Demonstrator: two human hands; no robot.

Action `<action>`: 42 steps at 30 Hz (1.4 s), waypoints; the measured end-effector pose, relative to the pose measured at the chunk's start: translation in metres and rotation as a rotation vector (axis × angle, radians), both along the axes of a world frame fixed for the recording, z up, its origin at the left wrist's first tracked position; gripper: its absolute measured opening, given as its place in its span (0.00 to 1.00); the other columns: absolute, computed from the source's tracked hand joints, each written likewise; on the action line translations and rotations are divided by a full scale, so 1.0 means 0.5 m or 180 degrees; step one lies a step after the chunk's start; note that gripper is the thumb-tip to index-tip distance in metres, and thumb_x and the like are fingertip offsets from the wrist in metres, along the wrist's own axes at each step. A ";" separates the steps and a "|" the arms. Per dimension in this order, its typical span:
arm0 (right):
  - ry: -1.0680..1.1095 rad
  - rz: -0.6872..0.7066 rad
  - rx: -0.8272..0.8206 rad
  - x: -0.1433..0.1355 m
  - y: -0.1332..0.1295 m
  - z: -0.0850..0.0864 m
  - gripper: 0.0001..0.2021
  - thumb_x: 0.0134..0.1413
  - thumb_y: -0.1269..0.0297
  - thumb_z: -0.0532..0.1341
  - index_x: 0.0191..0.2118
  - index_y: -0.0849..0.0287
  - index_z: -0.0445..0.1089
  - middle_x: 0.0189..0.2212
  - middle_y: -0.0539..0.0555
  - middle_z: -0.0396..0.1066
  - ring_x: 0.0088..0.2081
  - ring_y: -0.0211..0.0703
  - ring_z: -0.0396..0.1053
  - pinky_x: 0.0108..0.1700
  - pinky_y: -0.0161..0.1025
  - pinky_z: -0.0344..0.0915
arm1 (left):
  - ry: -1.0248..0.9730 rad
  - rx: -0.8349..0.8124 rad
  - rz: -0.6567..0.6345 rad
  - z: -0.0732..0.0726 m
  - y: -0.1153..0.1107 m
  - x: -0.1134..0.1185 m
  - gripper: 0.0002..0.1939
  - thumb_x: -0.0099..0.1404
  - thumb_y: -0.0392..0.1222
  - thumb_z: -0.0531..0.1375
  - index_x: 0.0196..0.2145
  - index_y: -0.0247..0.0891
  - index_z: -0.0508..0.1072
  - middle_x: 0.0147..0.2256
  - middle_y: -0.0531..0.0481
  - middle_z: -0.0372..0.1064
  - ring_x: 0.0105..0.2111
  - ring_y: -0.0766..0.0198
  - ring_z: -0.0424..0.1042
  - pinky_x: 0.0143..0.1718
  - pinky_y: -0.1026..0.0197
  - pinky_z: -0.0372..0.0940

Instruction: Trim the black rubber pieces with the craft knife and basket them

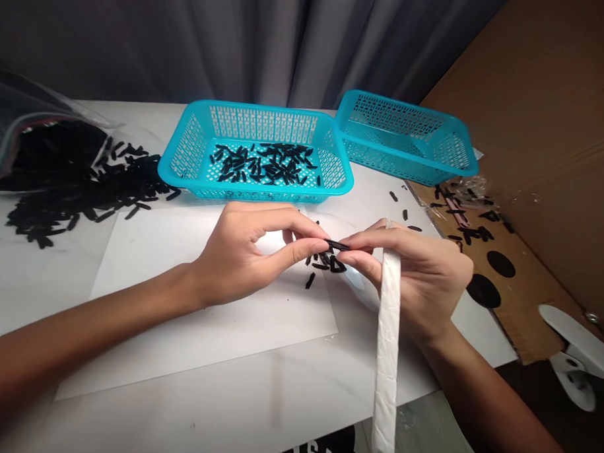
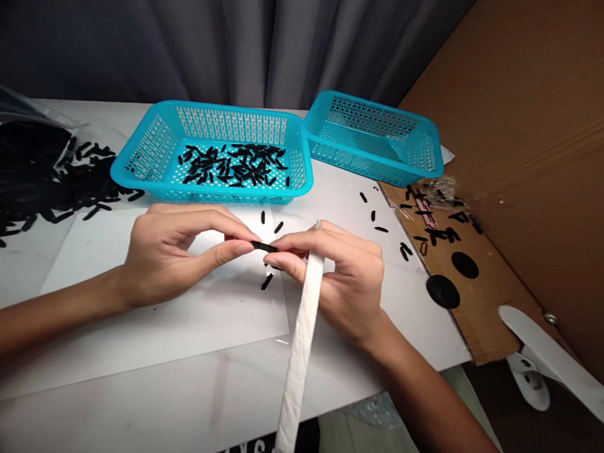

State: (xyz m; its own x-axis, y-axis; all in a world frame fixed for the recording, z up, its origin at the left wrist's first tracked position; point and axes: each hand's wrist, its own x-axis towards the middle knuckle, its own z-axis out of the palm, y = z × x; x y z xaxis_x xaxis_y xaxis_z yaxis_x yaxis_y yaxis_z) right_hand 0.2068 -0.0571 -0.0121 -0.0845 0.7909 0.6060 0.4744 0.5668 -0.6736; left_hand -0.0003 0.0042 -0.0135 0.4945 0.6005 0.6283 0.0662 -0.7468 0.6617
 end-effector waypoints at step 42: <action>0.1952 -0.0673 -0.0364 0.033 0.052 -0.005 0.15 0.63 0.53 0.64 0.31 0.57 0.80 0.24 0.53 0.76 0.26 0.40 0.74 0.26 0.37 0.63 | 0.1759 0.0542 -0.0222 -0.082 -0.001 0.008 0.09 0.72 0.38 0.57 0.44 0.35 0.76 0.46 0.43 0.76 0.47 0.53 0.73 0.49 0.50 0.66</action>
State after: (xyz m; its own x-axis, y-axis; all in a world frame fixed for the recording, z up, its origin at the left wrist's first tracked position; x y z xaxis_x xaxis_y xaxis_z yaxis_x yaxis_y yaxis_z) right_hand 0.2235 -0.0310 -0.0145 0.4136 0.8150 0.4060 0.0787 0.4122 -0.9077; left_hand 0.0040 0.0035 -0.0543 0.8113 0.4680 0.3505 0.3144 -0.8546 0.4133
